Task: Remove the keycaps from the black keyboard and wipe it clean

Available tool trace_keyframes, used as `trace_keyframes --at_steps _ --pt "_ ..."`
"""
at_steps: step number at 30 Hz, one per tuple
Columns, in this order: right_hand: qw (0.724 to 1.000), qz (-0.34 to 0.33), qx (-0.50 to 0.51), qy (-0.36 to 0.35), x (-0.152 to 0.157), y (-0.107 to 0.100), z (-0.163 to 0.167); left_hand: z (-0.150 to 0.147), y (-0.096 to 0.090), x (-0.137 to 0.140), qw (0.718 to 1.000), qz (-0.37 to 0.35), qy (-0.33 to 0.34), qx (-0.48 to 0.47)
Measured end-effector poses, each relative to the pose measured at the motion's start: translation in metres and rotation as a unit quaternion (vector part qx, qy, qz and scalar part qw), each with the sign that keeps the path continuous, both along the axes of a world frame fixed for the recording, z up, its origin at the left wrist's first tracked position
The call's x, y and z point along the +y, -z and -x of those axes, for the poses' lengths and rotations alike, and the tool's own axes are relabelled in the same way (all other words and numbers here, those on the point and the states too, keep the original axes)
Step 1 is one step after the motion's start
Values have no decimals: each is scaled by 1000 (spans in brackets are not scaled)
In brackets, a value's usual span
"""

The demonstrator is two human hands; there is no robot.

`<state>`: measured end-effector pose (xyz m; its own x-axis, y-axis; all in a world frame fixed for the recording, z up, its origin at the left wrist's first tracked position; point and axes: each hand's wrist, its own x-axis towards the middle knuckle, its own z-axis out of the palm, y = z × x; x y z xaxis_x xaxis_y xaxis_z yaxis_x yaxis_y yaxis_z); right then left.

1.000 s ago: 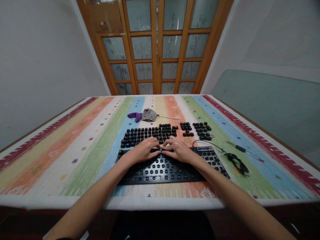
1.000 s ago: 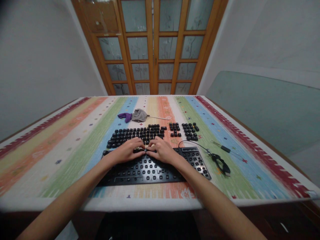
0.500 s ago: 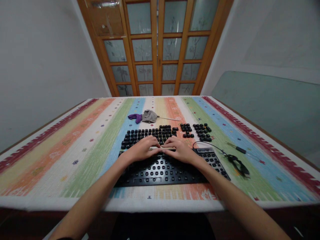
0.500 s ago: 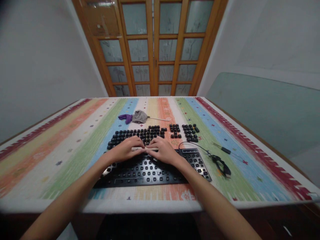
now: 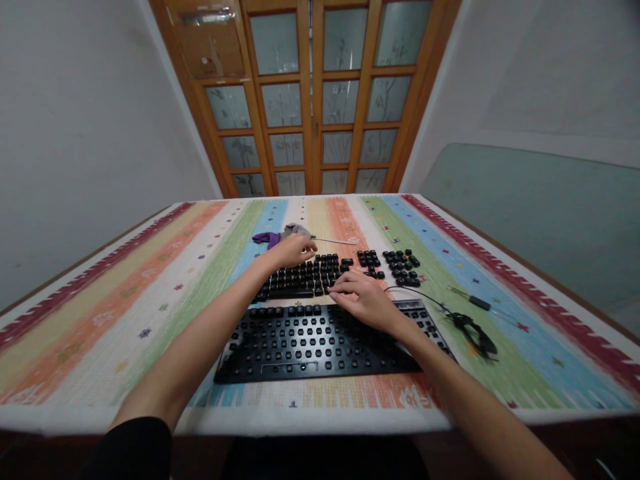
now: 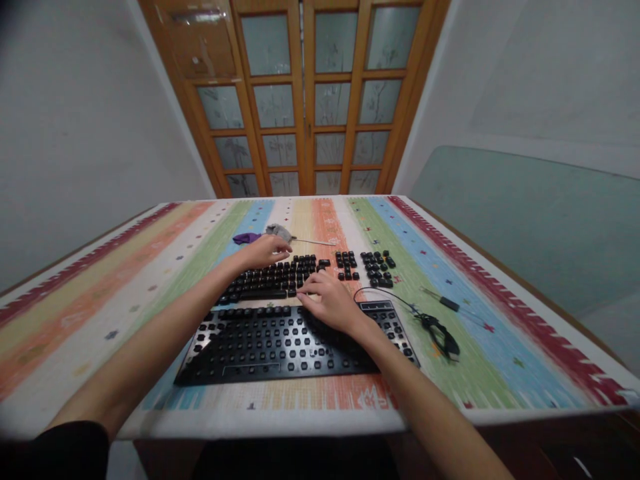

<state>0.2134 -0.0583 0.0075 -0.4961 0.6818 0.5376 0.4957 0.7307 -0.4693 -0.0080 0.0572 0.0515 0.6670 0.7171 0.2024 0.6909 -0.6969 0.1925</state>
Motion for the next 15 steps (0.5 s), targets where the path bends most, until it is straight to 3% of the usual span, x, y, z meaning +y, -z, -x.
trace_keyframes --at_steps 7,15 --pt "1000 -5 3 10 0 1 -1 -10 22 34 997 47 -42 35" --pt "1000 -19 13 13 0 0 -1 -15 26 40 993 91 -51 59"
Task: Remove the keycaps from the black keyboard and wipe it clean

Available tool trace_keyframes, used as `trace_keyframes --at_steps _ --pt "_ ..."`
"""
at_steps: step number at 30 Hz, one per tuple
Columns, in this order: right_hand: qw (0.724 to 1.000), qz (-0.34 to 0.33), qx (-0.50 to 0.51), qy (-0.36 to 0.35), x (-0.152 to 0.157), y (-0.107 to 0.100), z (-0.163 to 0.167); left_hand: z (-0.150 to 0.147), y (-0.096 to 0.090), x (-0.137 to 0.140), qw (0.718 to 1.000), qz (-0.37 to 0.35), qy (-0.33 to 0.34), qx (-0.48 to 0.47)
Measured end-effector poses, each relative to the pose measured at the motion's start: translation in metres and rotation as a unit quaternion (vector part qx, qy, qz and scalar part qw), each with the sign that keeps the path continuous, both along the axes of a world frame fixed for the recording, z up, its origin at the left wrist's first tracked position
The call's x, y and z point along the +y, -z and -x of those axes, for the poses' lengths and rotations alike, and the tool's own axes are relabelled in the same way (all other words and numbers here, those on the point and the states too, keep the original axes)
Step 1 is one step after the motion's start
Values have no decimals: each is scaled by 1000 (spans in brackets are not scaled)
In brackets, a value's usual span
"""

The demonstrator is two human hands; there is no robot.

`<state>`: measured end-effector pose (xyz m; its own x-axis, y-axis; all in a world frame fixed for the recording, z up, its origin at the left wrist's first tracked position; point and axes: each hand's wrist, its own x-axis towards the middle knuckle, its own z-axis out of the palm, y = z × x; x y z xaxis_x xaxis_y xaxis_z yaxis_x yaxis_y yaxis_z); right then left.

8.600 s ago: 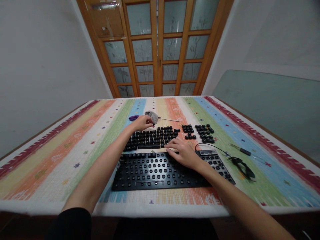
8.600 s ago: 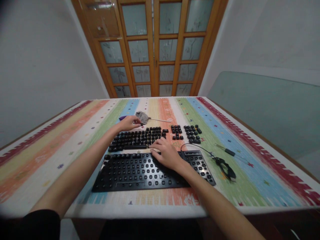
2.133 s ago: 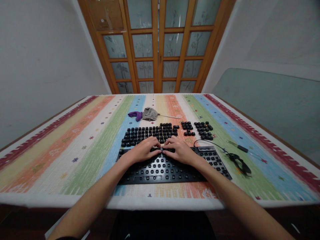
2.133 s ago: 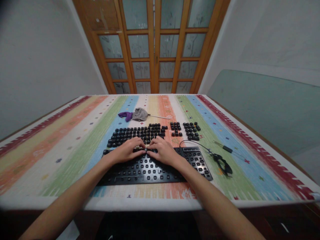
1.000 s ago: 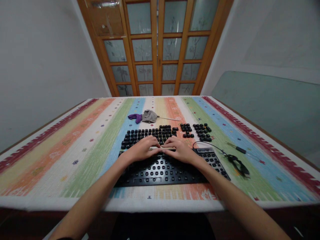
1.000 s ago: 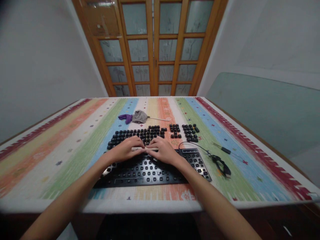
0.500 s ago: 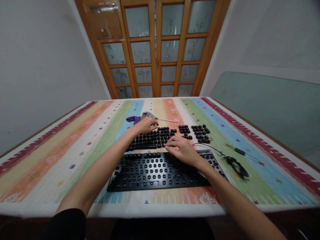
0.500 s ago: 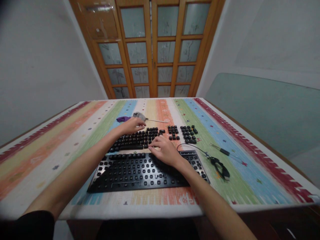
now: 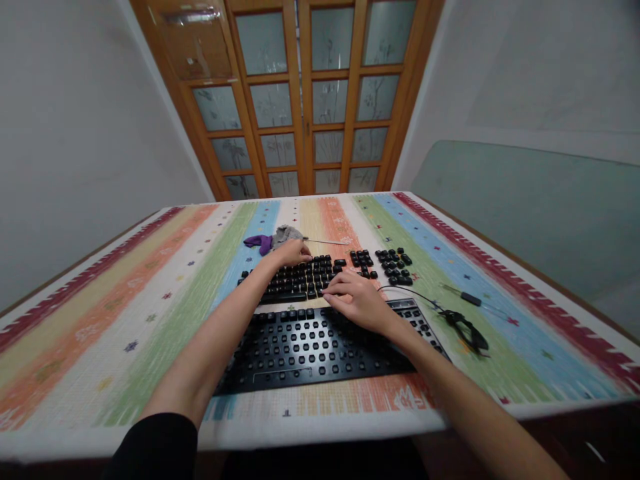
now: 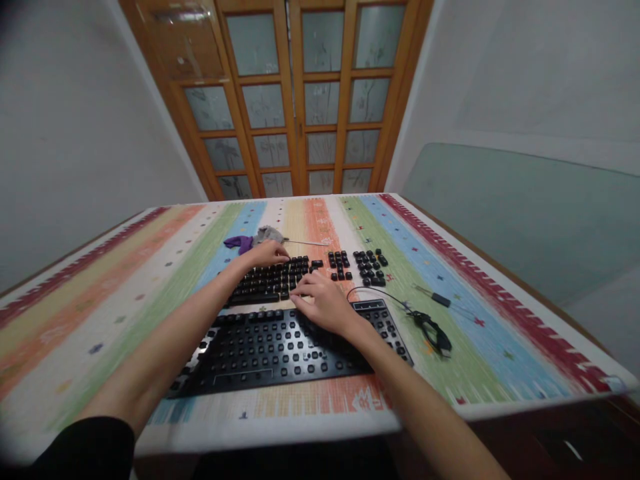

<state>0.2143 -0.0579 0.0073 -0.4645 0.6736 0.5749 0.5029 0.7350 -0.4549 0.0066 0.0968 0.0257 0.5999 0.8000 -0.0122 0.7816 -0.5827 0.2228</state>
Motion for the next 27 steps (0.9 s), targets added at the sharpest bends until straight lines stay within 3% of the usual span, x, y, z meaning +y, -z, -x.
trace_keyframes --at_steps 9,15,21,27 --pt "1000 6 -1 6 2 0 -1 -1 2 1 1000 4 -15 -14" --pt "1000 16 -2 13 4 -3 -4 8 -14 -11 997 -23 -9 -74" --pt "997 49 25 52 7 -1 -5 17 -29 -61 989 -35 46 -133" --pt "996 75 33 33 2 2 3 20 -20 -122 973 -21 132 -186"
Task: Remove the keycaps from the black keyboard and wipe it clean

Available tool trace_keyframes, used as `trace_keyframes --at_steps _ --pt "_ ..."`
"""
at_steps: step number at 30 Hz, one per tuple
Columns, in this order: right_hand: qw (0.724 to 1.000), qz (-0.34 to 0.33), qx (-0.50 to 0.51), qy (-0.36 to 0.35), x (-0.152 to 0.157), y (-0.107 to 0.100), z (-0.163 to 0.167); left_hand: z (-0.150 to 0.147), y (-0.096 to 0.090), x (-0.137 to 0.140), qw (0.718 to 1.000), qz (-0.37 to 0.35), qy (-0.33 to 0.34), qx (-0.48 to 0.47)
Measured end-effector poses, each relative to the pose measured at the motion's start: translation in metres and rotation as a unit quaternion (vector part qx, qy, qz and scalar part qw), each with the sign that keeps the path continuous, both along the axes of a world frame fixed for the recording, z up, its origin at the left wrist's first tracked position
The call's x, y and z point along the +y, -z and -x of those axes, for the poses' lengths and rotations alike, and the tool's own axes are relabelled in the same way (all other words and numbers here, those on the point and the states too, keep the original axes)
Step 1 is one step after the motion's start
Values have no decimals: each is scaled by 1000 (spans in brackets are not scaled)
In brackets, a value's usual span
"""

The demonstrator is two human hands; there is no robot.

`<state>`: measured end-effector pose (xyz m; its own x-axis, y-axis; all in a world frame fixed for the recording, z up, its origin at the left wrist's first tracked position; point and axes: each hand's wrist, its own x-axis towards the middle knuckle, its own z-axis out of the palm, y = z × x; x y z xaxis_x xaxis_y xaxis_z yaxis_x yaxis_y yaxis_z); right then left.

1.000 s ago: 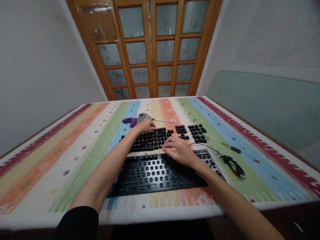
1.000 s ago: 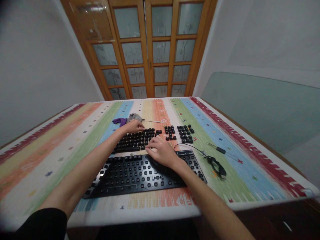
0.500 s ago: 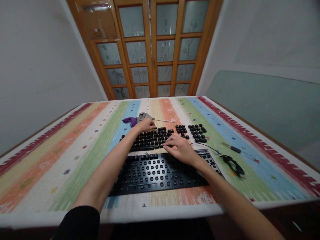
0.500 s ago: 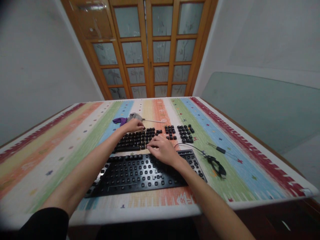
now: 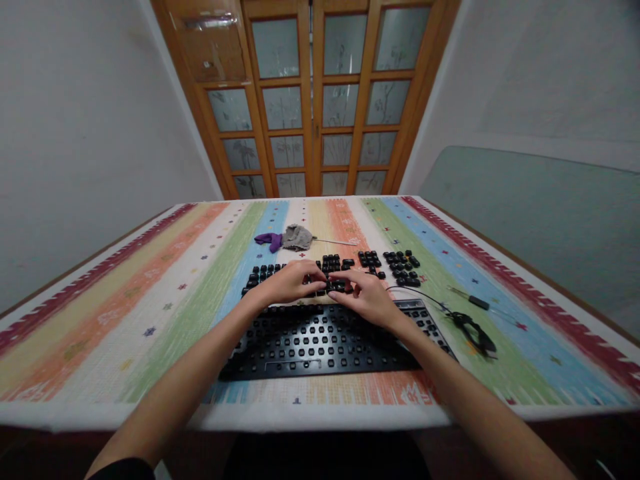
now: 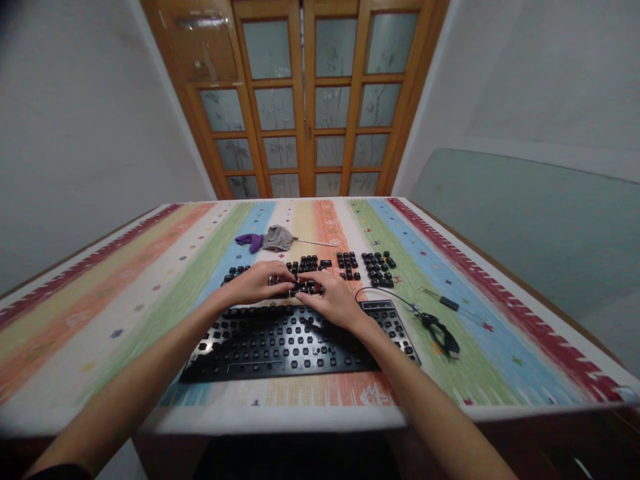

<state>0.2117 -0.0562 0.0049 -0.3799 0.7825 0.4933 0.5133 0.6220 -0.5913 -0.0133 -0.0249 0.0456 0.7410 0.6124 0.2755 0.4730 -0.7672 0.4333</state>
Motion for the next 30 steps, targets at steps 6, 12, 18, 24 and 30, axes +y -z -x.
trace_keyframes --at_steps 6,12,18,24,30 --pt "999 -2 -16 -43 -3 1 2 0 13 -25 1000 -15 -16 -15" --pt "999 20 -25 -31 -1 6 -2 2 27 -28 999 -12 -35 -39" --pt "997 29 -45 -50 1 11 -8 -1 36 -30 999 -7 -40 -27" --pt "991 16 -93 -96 2 14 -14 -7 44 -30 1000 -2 -26 -11" --pt "990 6 -102 -95 1 20 -13 -9 51 -30 999 -9 -31 6"
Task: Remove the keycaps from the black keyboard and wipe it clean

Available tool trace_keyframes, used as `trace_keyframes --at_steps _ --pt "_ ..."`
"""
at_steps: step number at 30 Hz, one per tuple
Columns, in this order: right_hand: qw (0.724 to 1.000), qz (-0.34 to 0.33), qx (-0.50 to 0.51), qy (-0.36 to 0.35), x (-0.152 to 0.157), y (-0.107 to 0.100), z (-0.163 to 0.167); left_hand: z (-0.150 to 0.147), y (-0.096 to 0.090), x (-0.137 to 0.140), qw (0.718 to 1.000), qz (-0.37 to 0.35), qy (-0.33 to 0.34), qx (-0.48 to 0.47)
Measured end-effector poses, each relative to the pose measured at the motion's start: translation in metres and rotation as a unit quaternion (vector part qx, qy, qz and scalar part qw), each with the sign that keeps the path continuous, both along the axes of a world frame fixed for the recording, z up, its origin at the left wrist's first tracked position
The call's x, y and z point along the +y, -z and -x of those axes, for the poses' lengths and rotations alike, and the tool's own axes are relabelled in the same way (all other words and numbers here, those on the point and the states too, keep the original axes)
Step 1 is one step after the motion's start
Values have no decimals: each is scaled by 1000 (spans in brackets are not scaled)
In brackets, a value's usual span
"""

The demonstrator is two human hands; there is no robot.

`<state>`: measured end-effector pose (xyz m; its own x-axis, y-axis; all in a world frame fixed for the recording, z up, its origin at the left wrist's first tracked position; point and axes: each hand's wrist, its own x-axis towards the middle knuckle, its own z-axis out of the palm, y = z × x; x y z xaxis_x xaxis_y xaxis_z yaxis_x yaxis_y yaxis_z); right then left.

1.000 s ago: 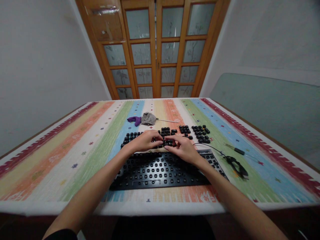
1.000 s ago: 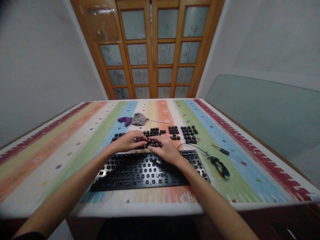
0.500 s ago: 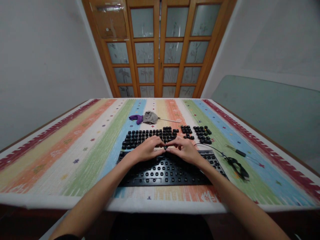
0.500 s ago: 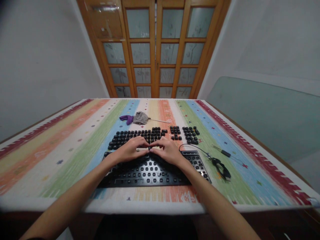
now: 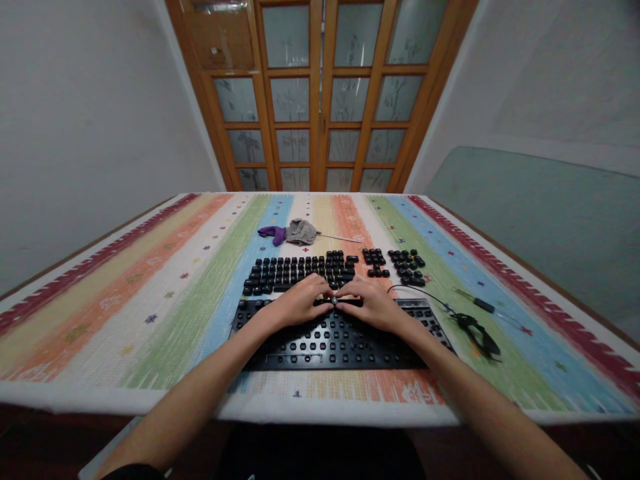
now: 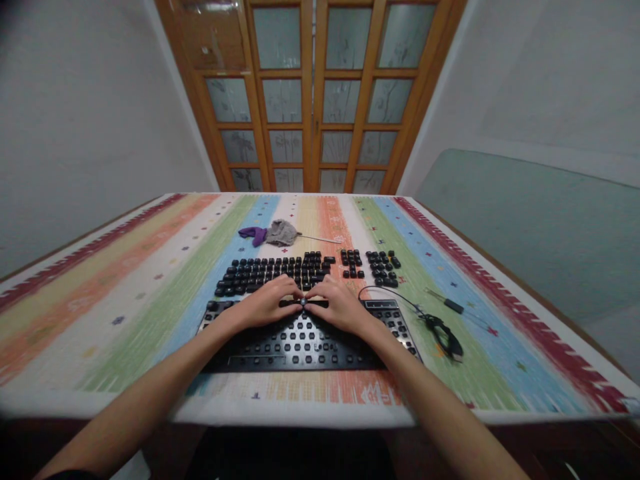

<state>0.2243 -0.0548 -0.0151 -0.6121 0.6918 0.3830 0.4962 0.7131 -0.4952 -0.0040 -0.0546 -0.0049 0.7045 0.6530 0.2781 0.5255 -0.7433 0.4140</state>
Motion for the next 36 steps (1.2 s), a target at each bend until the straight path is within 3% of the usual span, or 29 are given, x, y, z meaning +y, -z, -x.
trace_keyframes --at_steps 17,29,36 --pt "999 -25 -43 -18 -2 0 0 -3 0 -5 1000 -7 -6 7" --pt "996 5 -70 -54 5 -8 2 -5 0 1 1000 7 -12 0" --pt "994 11 -99 -39 7 -11 0 -5 -4 3 1000 11 -9 9"
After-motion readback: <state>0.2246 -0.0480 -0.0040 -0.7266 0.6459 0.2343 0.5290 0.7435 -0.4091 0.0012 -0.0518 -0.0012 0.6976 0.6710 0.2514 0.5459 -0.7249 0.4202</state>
